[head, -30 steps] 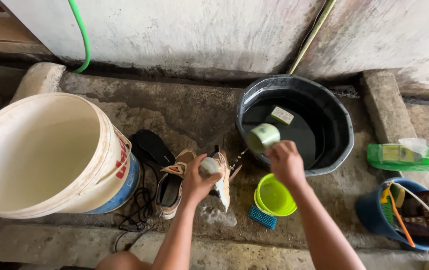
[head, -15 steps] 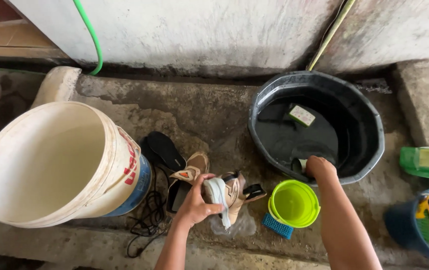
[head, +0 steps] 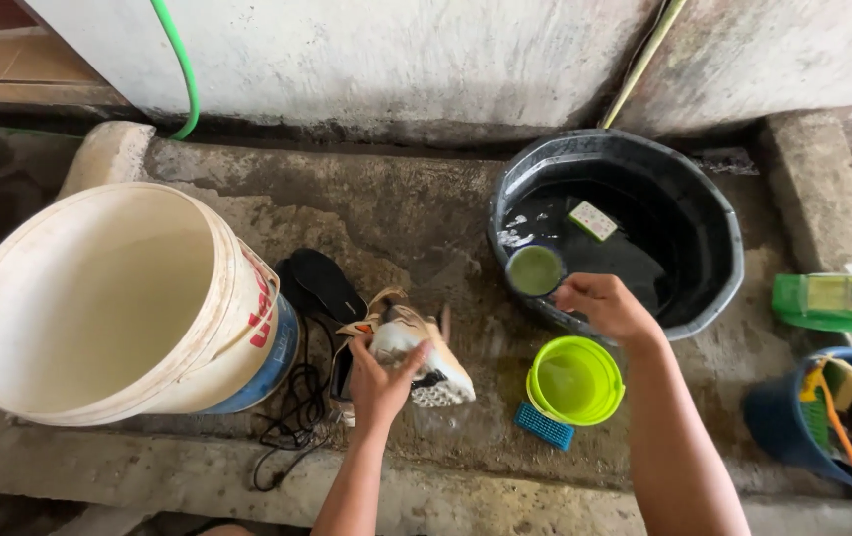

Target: Washing the sole of a sneaker using a brush and water in a washing area.

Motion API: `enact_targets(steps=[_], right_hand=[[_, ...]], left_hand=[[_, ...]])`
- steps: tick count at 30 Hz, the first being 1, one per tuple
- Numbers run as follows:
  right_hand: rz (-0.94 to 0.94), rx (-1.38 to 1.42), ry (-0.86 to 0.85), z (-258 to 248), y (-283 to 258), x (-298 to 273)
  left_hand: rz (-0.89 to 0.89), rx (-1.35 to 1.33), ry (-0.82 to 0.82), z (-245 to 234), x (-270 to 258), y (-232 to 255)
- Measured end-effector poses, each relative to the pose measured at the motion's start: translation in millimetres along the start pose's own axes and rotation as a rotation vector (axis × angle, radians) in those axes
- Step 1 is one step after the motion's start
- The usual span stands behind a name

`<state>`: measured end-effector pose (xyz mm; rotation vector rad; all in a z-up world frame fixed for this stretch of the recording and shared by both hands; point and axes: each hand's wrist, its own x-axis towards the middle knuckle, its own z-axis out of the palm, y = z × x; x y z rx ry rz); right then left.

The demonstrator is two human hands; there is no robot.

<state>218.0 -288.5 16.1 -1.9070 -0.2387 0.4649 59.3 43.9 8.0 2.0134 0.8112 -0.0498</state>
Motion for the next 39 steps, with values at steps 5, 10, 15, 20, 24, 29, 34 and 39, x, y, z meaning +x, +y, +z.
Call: enact_targets(steps=[5, 10, 15, 20, 24, 29, 34, 39], right_hand=[[0.035, -0.263, -0.048, 58.1, -71.6, -40.2], [0.125, -0.406, 0.011, 127.2, -99.2, -72.1], [0.138, -0.620, 0.165, 130.9, -57.1, -77.1], [0.296, -0.643, 0.182, 117.4, -37.3, -86.6], [0.318, -0.536, 0.159, 121.3, -39.1, -94.6], [0.441, -0.254, 0.154, 157.2, 16.7, -111.7], [0.569, 0.205, 0.264, 204.4, 74.5, -142.0], [0.613, 0.337, 0.318, 228.0, 137.1, -145.4]], left_hand=[[0.140, 0.132, 0.086, 1.5, -3.8, -9.8], [0.186, 0.369, 0.166, 14.5, -12.1, -8.9], [0.261, 0.219, 0.144, 6.2, -27.9, 1.8], [0.190, 0.197, 0.016, -5.7, -21.9, -9.8], [0.090, 0.108, 0.049, -8.7, -22.5, -6.9], [-0.005, -0.008, 0.063, -24.9, -21.0, -16.3], [0.089, -0.212, 0.012, -53.8, -31.3, -12.8], [-0.228, 0.274, -0.409, -73.3, -23.2, 0.6]])
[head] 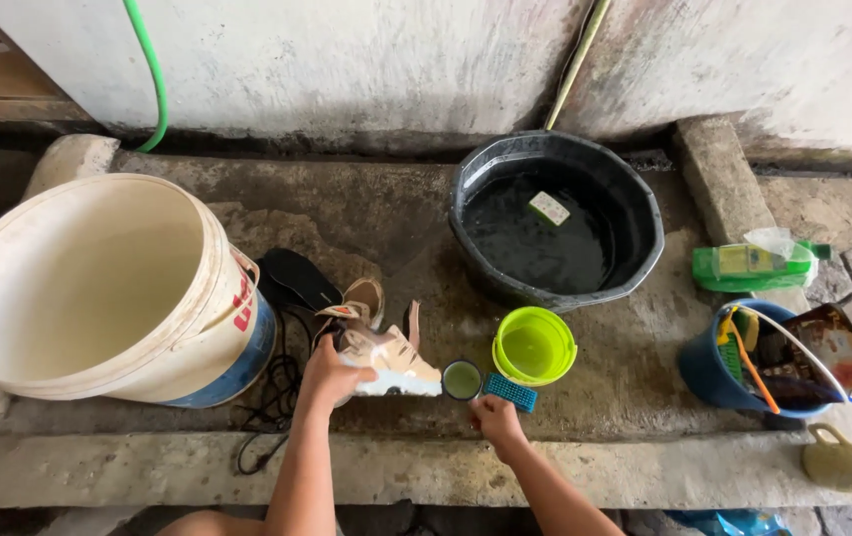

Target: Washing the sole of a sneaker using a brush and water in a washing area.

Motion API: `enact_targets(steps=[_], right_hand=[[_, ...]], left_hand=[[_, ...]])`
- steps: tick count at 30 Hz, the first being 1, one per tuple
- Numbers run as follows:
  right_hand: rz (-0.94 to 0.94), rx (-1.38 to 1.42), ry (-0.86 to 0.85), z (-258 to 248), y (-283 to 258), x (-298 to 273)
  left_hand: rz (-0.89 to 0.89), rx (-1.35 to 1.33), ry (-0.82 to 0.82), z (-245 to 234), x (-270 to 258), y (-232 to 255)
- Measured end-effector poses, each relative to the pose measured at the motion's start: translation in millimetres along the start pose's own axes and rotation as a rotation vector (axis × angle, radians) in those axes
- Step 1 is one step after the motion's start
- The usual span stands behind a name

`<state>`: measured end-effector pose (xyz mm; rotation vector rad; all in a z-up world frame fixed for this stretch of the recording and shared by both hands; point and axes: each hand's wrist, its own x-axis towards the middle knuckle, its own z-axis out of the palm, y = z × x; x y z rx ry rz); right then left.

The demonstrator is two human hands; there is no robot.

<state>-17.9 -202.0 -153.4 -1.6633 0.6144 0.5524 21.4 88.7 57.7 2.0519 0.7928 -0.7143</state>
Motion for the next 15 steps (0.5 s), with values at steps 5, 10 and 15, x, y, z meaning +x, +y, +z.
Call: enact_targets(steps=[5, 10, 15], right_hand=[[0.080, -0.313, -0.031, -7.2, -12.0, -7.1], [0.023, -0.631, -0.034, -11.5, 7.9, 10.1], [0.011, -0.703, -0.071, -13.5, 15.7, 22.8]], left_hand=[[0.039, 0.057, 0.164, 16.3, -2.4, -11.2], [0.033, 0.011, 0.238, 21.4, -14.1, -3.2], [0.111, -0.053, 0.320, 19.4, -8.6, -2.3]])
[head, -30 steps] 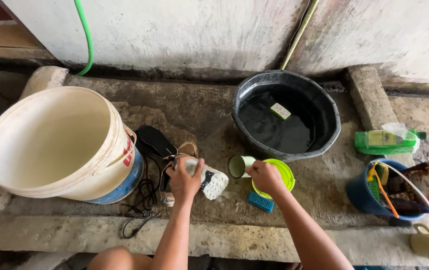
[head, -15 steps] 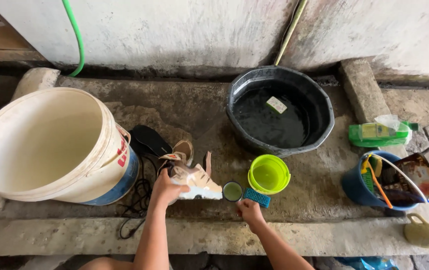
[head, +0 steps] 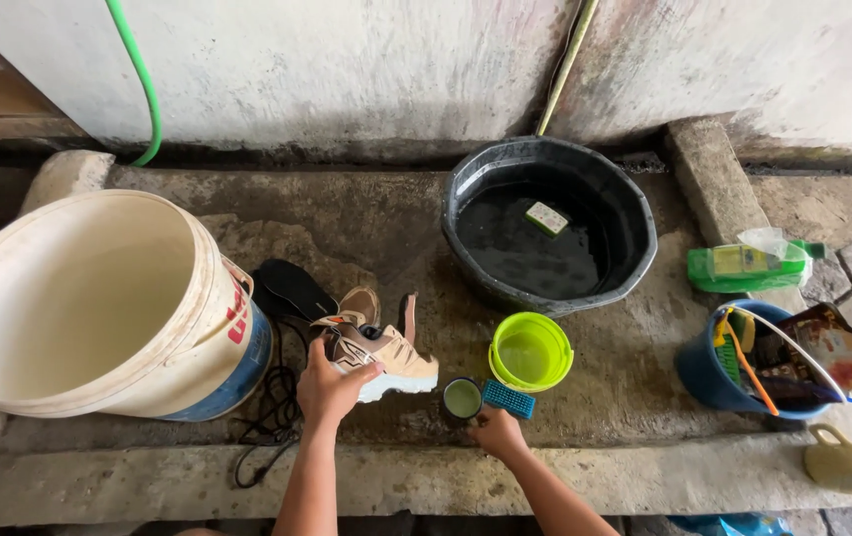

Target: Washing the sole of a sneaker using a brush and water in a washing area.

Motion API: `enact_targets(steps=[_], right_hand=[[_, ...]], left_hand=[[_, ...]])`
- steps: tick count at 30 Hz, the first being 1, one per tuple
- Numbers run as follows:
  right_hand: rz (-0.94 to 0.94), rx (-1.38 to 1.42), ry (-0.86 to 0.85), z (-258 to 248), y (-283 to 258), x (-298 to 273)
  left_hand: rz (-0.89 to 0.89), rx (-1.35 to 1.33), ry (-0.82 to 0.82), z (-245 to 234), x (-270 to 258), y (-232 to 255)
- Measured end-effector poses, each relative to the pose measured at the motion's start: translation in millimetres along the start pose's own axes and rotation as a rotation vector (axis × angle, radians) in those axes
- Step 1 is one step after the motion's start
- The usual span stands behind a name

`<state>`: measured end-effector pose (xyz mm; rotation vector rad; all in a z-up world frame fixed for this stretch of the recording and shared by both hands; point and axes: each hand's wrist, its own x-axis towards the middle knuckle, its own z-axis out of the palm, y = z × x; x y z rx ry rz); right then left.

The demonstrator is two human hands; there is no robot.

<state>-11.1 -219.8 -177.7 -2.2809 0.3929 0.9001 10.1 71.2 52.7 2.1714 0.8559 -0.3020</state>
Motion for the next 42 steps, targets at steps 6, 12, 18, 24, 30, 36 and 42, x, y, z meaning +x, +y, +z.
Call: enact_targets(steps=[6, 12, 18, 24, 30, 36, 42], right_hand=[[-0.169, -0.486, 0.235, -25.8, -7.3, -17.2], [-0.196, -0.758, 0.322, -24.3, 34.2, 4.0], [-0.012, -0.321, 0.204, -21.1, 39.6, 8.8], [0.121, -0.455, 0.162, -27.5, 43.9, 16.5], [0.017, -0.174, 0.152, -29.9, 31.5, 12.1], [-0.106, -0.136, 0.177, -100.8, -55.7, -51.7], [-0.300, -0.067, 0.223, -118.1, -158.4, -166.2]], left_hand=[[0.056, -0.350, 0.068, -25.3, -7.3, 4.0], [0.144, -0.569, 0.065, -17.5, -8.4, -2.8], [0.249, -0.737, 0.047, -11.2, -19.9, -0.2], [0.194, -0.895, 0.089, 0.1, -15.7, -3.7], [0.160, -0.676, 0.191, -5.4, -24.1, -4.0], [0.098, -0.622, 0.233, -0.3, -32.4, 4.8], [-0.069, -0.537, 0.176, 11.1, -56.9, 18.9]])
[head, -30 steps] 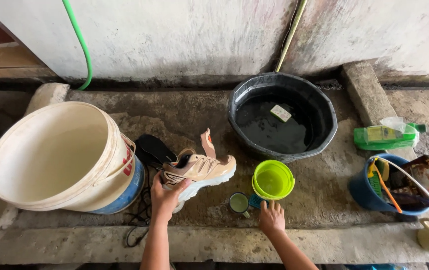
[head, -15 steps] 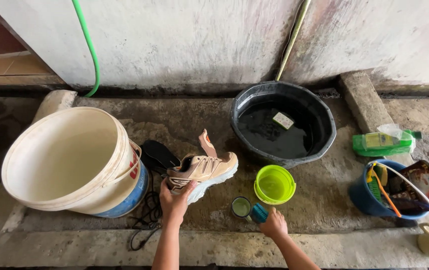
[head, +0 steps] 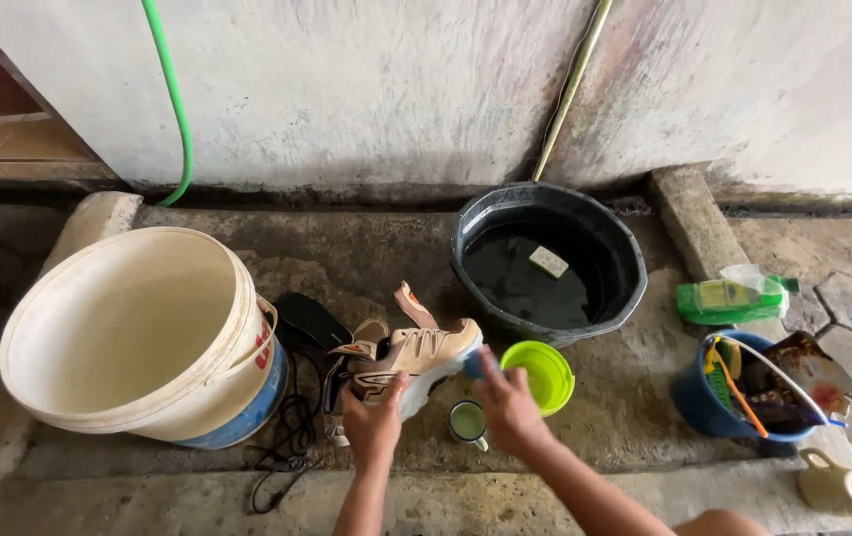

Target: Washing the sole of a sneaker using a brush and water in a washing area.

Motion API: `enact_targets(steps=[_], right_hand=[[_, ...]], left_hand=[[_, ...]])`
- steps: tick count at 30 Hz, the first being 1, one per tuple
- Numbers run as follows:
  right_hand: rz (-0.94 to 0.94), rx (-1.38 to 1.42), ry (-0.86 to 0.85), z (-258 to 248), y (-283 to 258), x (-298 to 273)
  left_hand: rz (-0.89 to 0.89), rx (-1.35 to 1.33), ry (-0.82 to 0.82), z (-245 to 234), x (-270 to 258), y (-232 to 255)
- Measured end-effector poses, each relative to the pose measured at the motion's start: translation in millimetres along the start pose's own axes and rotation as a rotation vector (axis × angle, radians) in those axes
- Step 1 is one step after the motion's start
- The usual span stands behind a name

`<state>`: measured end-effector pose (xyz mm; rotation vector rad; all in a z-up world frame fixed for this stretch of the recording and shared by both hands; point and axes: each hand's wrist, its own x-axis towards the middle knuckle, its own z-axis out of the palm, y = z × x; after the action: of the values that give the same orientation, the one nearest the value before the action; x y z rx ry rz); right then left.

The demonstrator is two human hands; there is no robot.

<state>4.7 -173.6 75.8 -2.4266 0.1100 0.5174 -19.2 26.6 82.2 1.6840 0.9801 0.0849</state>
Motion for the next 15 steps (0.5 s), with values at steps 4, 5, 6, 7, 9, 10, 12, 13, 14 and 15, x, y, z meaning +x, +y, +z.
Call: enact_targets(steps=[4, 5, 6, 7, 9, 10, 12, 13, 14, 15], right_hand=[[-0.736, -0.176, 0.345, 50.5, 37.7, 19.7], [-0.665, -0.468, 0.422, 42.8, 43.2, 32.0], [-0.579, -0.756, 0.486, 38.3, 51.7, 39.4], [-0.584, -0.755, 0.484, 27.8, 51.5, 44.0], [-0.191, -0.128, 0.330, 4.8, 51.4, 54.6], [-0.199, -0.123, 0.338, 18.2, 45.5, 43.9], [-0.568, -0.295, 0.533, 46.8, 41.2, 16.9], [-0.567, -0.301, 0.532, 51.4, 35.9, 5.7], [-0.672, -0.254, 0.494, 55.5, 27.8, -2.3], [-0.776, -0.206, 0.454, 59.7, 20.0, -10.6]], left_hand=[[-0.020, -0.088, 0.002, 0.7, -25.7, 8.9], [-0.063, -0.123, 0.014, -0.4, -26.3, 7.8], [-0.115, -0.153, 0.026, -3.2, -30.3, 2.0], [-0.116, -0.154, 0.031, -8.3, -34.5, 4.9], [-0.118, -0.312, 0.014, -16.5, -42.1, 12.4], [-0.107, -0.315, 0.015, -16.9, -39.1, 13.3], [-0.156, -0.258, 0.047, -16.1, -38.0, 8.2], [-0.159, -0.261, 0.043, -14.6, -36.5, 3.0], [-0.126, -0.316, 0.032, -13.3, -32.8, 0.4], [-0.092, -0.371, 0.022, -12.1, -29.3, -2.3]])
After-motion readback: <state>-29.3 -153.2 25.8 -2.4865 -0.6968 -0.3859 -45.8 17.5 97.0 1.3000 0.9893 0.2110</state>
